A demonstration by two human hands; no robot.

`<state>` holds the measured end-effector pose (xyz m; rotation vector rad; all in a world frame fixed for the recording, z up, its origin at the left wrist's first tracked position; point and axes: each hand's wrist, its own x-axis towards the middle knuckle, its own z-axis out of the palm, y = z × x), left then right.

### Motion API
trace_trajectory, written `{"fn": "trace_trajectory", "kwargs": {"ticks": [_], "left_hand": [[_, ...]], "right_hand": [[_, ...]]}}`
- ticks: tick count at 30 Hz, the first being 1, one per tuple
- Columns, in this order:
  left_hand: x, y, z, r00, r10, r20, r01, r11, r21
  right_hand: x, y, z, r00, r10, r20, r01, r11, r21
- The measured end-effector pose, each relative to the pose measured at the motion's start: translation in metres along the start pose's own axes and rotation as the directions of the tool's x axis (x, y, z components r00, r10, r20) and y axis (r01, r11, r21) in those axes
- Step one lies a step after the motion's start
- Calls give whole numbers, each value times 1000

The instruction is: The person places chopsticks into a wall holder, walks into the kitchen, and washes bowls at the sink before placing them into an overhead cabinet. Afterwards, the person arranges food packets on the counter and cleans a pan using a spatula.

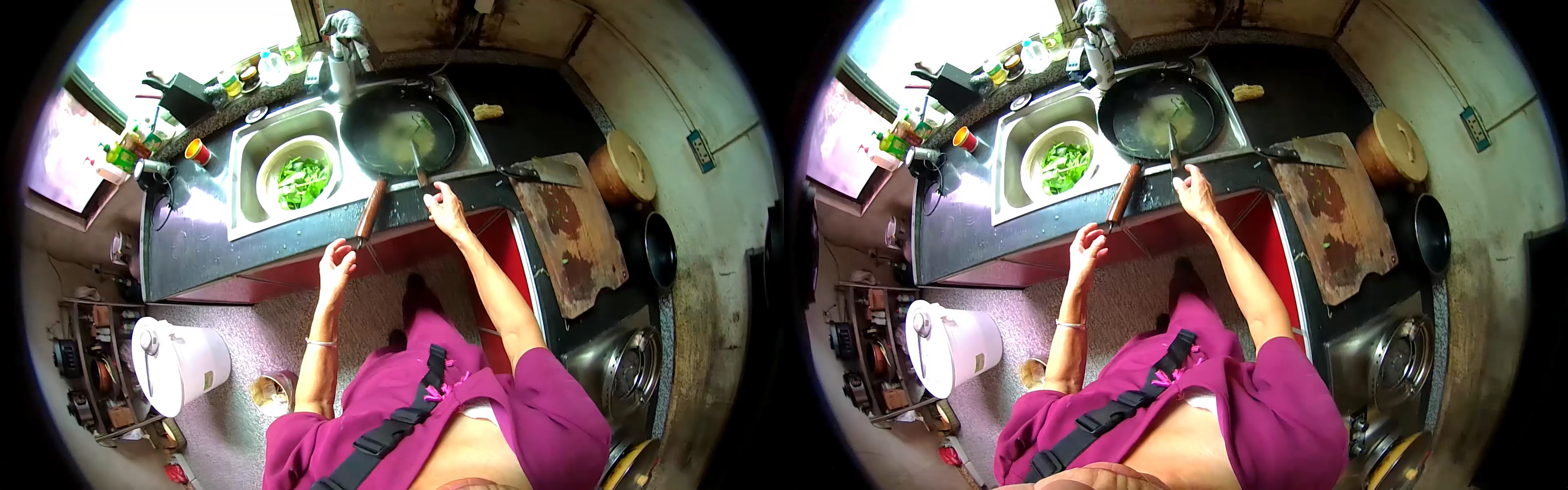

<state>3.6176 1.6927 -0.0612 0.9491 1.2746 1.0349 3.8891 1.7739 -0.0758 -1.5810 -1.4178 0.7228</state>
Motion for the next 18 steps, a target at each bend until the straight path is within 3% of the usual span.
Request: {"fn": "trace_trajectory", "kwargs": {"ticks": [1,3,4,8,9,12,13,15,16,18], "left_hand": [[8,5,2,1000,-6,3,6,1000,26],[25,8,3,1000,-7,1,7,995,97],[35,8,3,1000,21,-16,-19,995,100],[77,16,3,994,97,-58,-83,974,211],[87,20,5,993,94,-65,-78,972,220],[108,39,25,995,75,-66,-67,990,124],[113,46,37,995,68,-69,-59,991,119],[122,60,59,999,-29,45,33,995,-93],[124,69,72,994,-60,87,70,991,-115],[133,70,91,979,-92,180,130,969,-210]], "right_hand": [[13,0,2,1000,-6,2,6,1000,5],[35,-5,8,963,206,173,-236,956,174],[44,-4,13,958,216,187,-259,935,244],[72,-19,9,803,477,357,-594,590,547],[86,-17,1,767,411,492,-641,501,582],[118,-17,-18,766,308,565,-643,332,690],[129,-24,-25,731,365,577,-673,251,695],[149,0,-21,688,366,626,-685,43,727],[150,-3,-22,738,337,585,-654,142,743],[143,-14,-31,749,354,560,-660,470,586]]}}
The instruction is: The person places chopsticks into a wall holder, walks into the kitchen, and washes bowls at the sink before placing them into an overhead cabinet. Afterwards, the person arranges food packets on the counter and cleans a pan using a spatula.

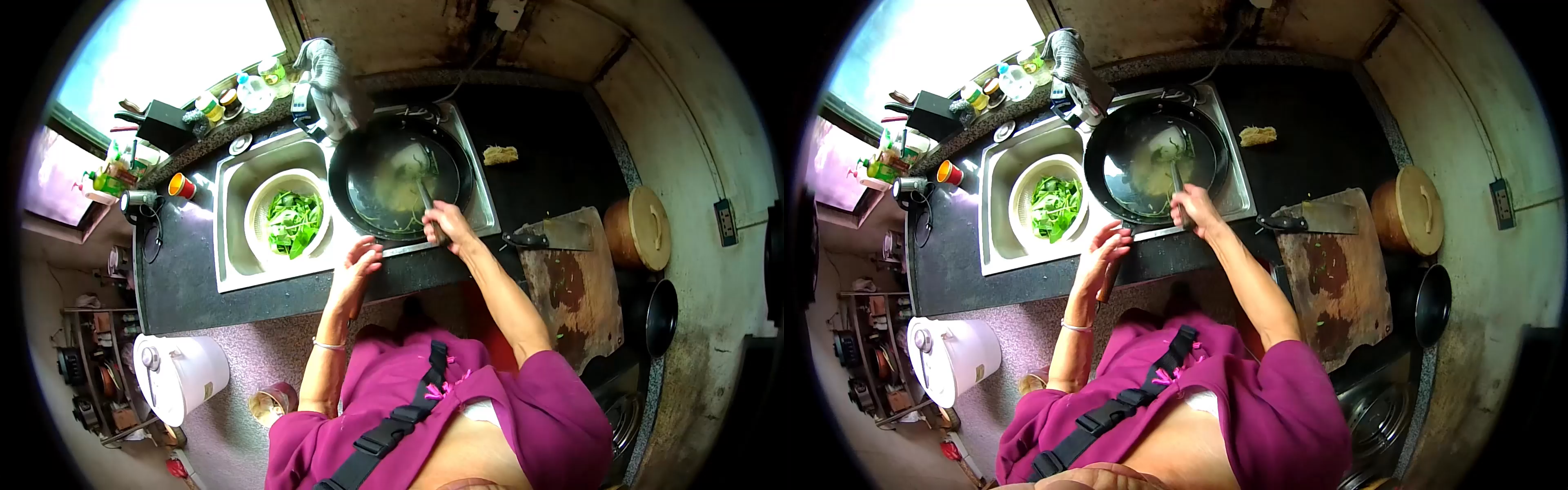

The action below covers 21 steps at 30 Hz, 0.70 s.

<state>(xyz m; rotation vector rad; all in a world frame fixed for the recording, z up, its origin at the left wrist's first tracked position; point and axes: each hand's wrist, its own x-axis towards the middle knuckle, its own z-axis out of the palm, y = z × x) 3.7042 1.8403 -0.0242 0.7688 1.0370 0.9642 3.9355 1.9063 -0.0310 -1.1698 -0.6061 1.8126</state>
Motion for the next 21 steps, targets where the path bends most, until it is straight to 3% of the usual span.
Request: {"fn": "trace_trajectory", "kwargs": {"ticks": [3,5,7,9,10,12,14,15,18,20,21], "left_hand": [[11,4,22,992,-55,117,54,998,13],[18,1,31,974,-95,204,96,995,8],[26,-6,37,945,-156,289,173,984,-35],[32,-9,47,906,-202,372,251,964,-87],[35,-10,53,889,-212,405,274,957,-101],[41,-10,63,866,-257,429,329,939,-100],[48,-10,68,850,-283,445,366,924,-112],[51,-12,69,854,-286,435,379,915,-142],[59,-21,66,855,-317,410,428,878,-213],[70,-33,59,854,-341,394,456,854,-249],[79,-46,52,803,-342,489,510,817,-267]], "right_hand": [[-28,-12,-5,996,-45,-77,15,935,-354],[-43,-28,-13,998,-67,11,61,805,-591],[-52,-28,-26,942,-325,83,232,452,-861],[-62,-30,-28,787,-549,281,364,45,-930],[-67,-33,-27,855,-485,182,294,166,-941],[-76,-34,-14,911,-406,75,202,280,-938],[-74,-24,-5,977,-176,-124,75,819,-568],[-70,-13,-2,978,-175,-114,116,908,-403],[-60,6,6,998,-43,-44,47,995,91],[-58,19,17,998,-58,-34,64,975,212],[-58,20,25,998,-64,2,61,965,255]]}}
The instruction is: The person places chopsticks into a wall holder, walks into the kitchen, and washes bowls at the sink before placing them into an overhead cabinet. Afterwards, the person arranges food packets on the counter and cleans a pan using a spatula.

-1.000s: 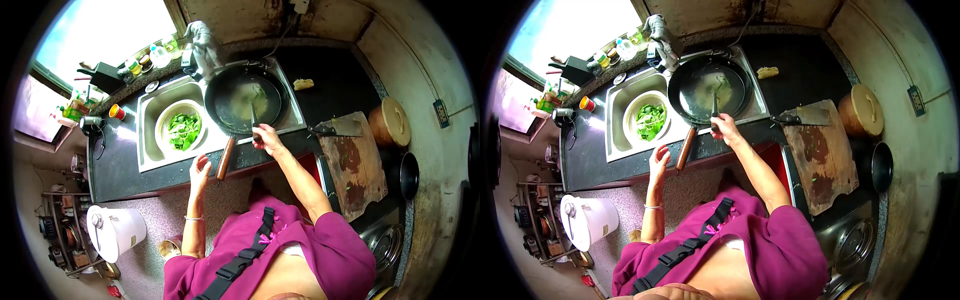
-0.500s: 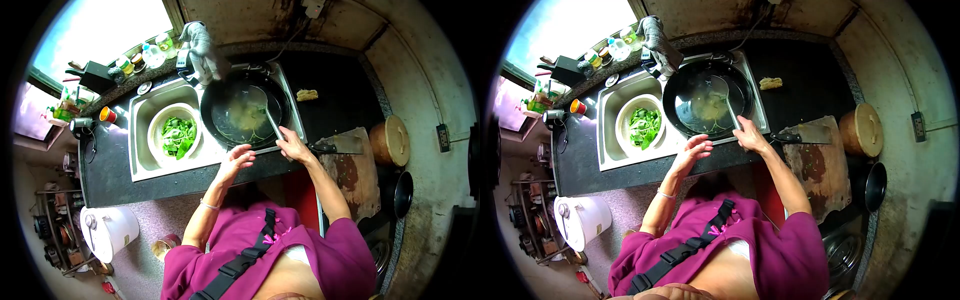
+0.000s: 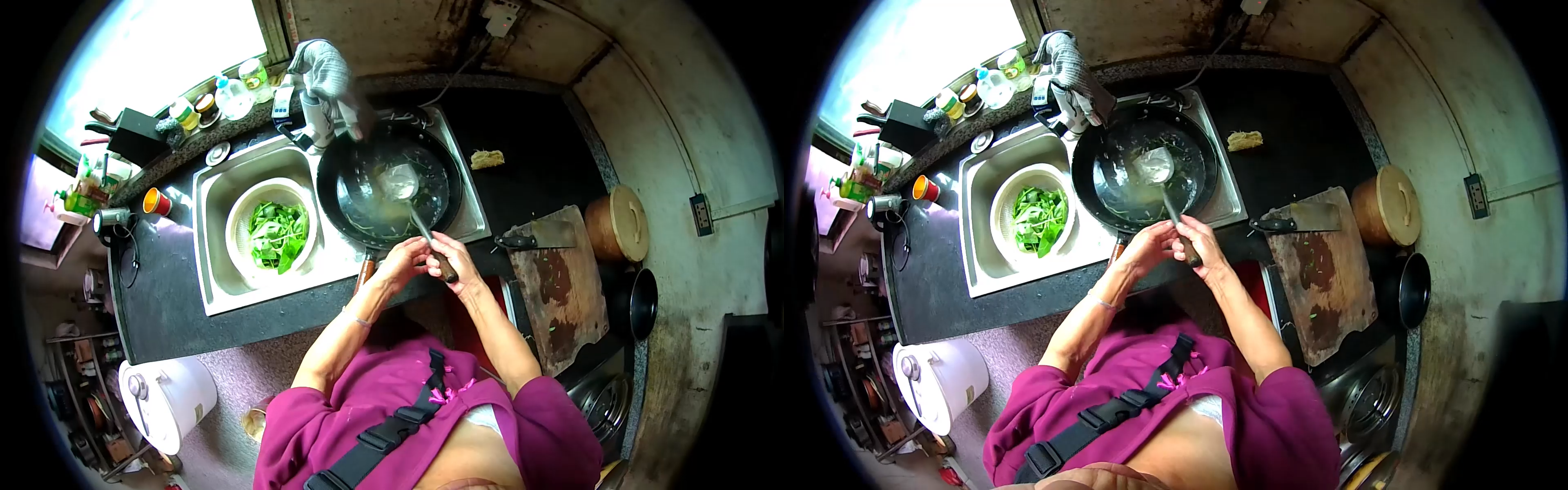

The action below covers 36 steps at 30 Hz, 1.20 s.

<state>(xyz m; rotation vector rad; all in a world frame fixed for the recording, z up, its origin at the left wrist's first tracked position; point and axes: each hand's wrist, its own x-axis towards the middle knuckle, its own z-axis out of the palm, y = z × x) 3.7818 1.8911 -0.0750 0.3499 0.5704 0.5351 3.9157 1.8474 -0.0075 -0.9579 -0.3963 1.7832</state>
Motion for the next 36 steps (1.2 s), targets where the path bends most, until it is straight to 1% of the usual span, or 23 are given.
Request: {"fn": "trace_trajectory", "kwargs": {"ticks": [1,3,4,5,6,8,12,13,14,15,16,18,19,20,21,22,23,24,26,30,31,33,36], "left_hand": [[6,-2,-11,994,-49,95,53,998,-44],[0,8,-4,955,-124,269,135,991,-24],[-4,12,3,959,-154,238,174,983,-64],[0,8,5,961,-160,225,193,972,-137],[5,4,9,964,-162,213,207,956,-210],[1,8,34,952,-115,283,190,949,-253],[4,11,53,947,-93,308,188,937,-295],[6,13,55,954,-75,289,176,924,-340],[8,12,52,956,-70,285,168,926,-339],[10,11,48,980,-48,194,87,977,-196],[12,9,44,994,-12,108,16,999,-41],[13,9,37,993,101,-69,-91,987,131],[6,16,43,992,85,-88,-74,990,120],[-2,23,50,992,69,-107,-57,992,110],[-8,30,53,994,81,-71,-71,988,138],[-14,35,55,987,75,-142,-50,984,170],[-17,37,49,984,70,-164,-34,976,215],[-20,38,42,980,66,-187,-15,966,259],[-32,39,34,971,89,-223,-9,941,338],[-50,44,28,945,94,-314,51,903,426],[-53,43,27,941,86,-327,73,893,443],[-59,42,26,931,79,-356,98,886,453],[-69,39,28,942,23,-334,86,948,307]], "right_hand": [[-2,2,11,999,12,-49,-13,1000,-28],[-6,5,26,996,-32,-87,2,944,-330],[-10,7,31,993,-77,-91,23,868,-495],[-10,8,23,990,-137,-35,72,705,-706],[-12,10,15,964,-264,27,138,411,-901],[-18,10,10,711,-574,407,334,-234,-913],[-34,-3,21,757,-562,334,214,-269,-939],[-36,-6,23,864,-494,94,187,143,-972],[-36,-7,24,941,-321,-102,88,527,-846],[-34,-5,20,946,-320,-56,161,613,-774],[-29,-7,13,946,-320,-52,165,615,-771],[-17,-17,-5,886,-377,269,390,293,-873],[-19,-39,-1,989,-129,70,128,525,-841],[-11,-55,-11,995,-55,82,98,652,-752],[0,-74,-25,993,-93,72,114,614,-781],[16,-88,-44,939,-333,88,218,378,-900],[33,-106,-57,799,-587,134,207,58,-977],[48,-123,-62,695,-706,134,125,-65,-990],[86,-147,-105,750,-609,258,61,-324,-944],[141,-155,-142,748,-568,343,-26,-542,-840],[149,-154,-150,755,-557,345,-13,-539,-842],[161,-152,-160,869,-418,265,-2,-538,-843],[171,-155,-166,835,-476,274,16,-478,-878]]}}
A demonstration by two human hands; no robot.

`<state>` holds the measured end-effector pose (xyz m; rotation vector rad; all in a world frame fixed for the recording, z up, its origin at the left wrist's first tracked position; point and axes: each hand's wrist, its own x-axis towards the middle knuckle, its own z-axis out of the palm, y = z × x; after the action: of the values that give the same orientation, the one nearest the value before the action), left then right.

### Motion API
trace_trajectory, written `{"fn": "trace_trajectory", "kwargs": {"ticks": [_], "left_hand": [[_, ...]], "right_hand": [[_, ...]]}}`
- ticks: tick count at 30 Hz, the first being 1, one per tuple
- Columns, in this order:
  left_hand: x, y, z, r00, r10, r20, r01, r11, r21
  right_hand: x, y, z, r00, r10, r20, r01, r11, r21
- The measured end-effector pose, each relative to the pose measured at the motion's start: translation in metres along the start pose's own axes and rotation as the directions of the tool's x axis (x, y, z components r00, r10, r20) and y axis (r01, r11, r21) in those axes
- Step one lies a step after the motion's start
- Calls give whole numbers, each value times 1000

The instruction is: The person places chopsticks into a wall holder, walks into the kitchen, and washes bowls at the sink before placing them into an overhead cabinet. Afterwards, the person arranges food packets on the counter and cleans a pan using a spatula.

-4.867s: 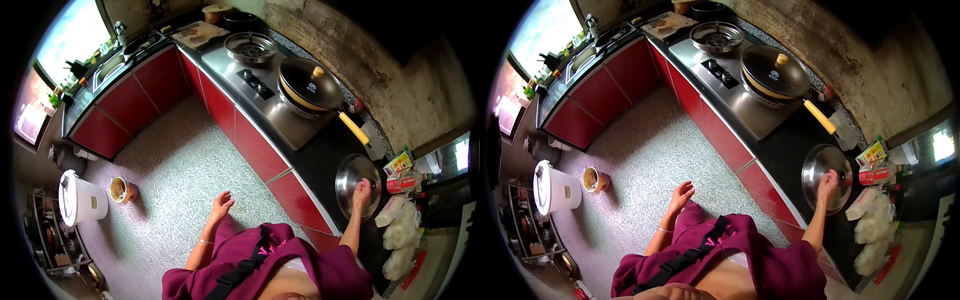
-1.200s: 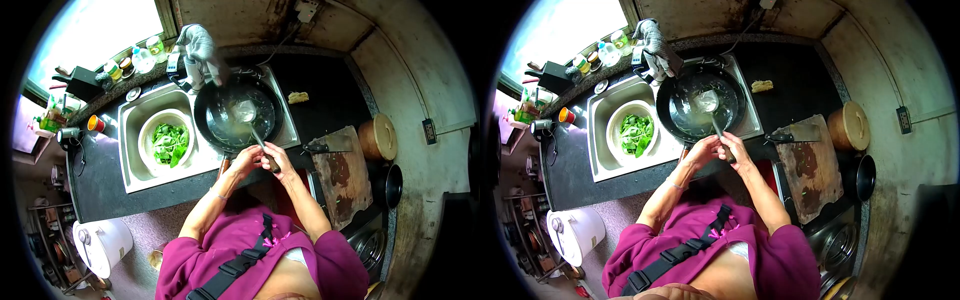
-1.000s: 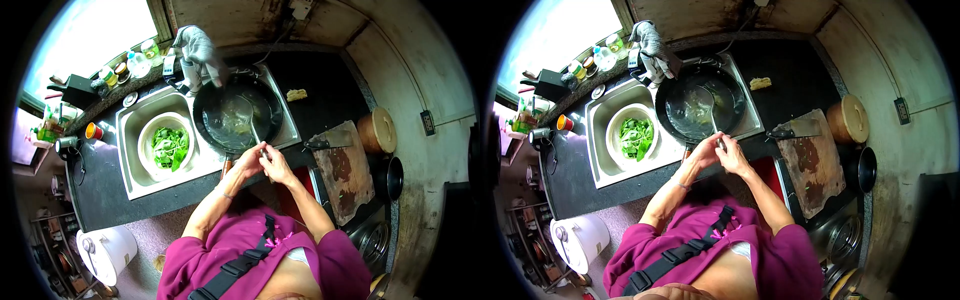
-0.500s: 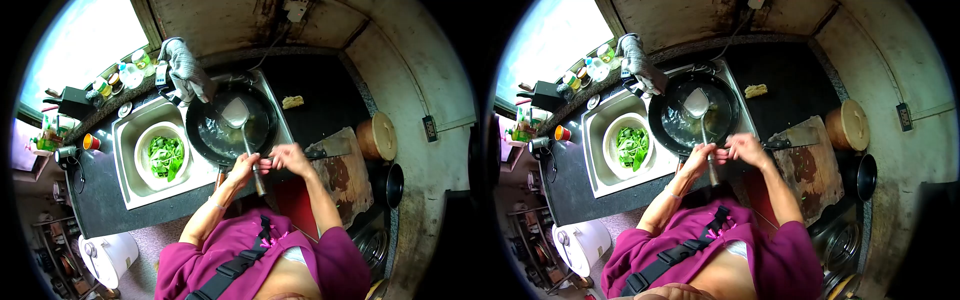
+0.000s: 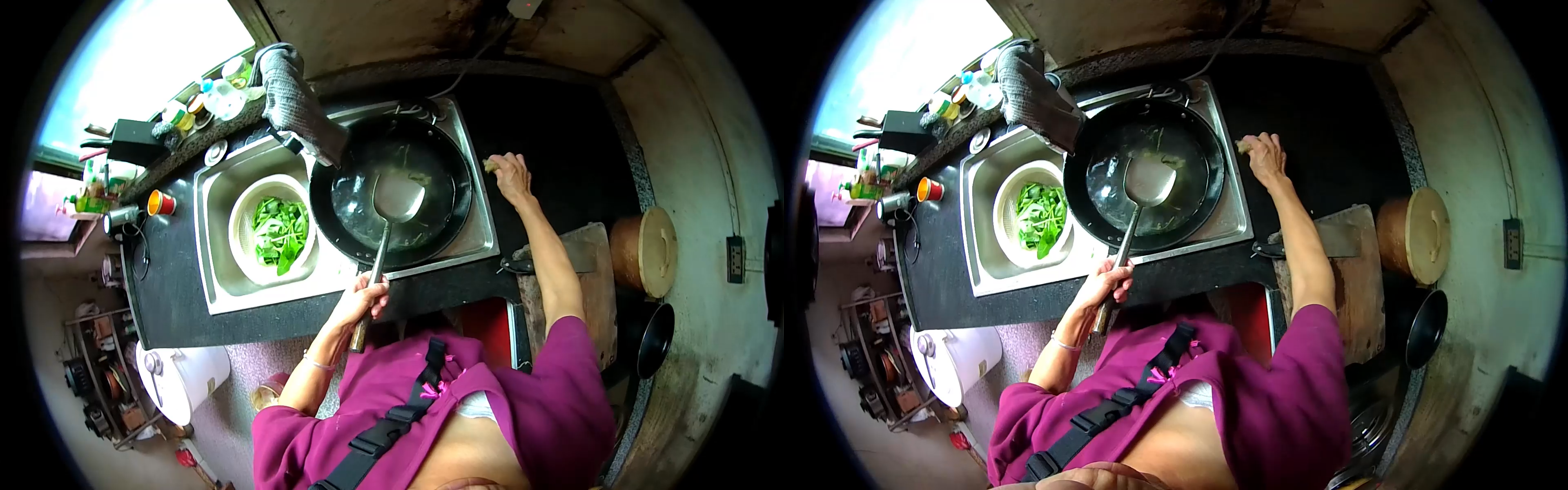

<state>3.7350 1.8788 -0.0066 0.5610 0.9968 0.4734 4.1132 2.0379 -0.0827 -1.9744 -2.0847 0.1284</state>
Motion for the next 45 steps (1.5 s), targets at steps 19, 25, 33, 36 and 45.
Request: {"fn": "trace_trajectory", "kwargs": {"ticks": [19,25,33,36,45], "left_hand": [[-39,7,-6,996,-73,43,83,943,-323],[-43,13,-27,987,-91,135,138,909,-393],[-41,13,-35,994,-81,69,94,973,-211],[-44,25,-33,997,-40,60,47,992,-121],[-45,0,-38,997,-14,-70,17,999,41]], "right_hand": [[-24,-238,85,876,-480,41,388,754,530],[16,-241,91,886,-457,-79,462,856,233],[5,-229,40,916,-394,-71,388,829,403],[-21,-250,64,920,-392,-13,330,757,564],[-4,-188,32,822,-553,-140,568,815,115]]}}
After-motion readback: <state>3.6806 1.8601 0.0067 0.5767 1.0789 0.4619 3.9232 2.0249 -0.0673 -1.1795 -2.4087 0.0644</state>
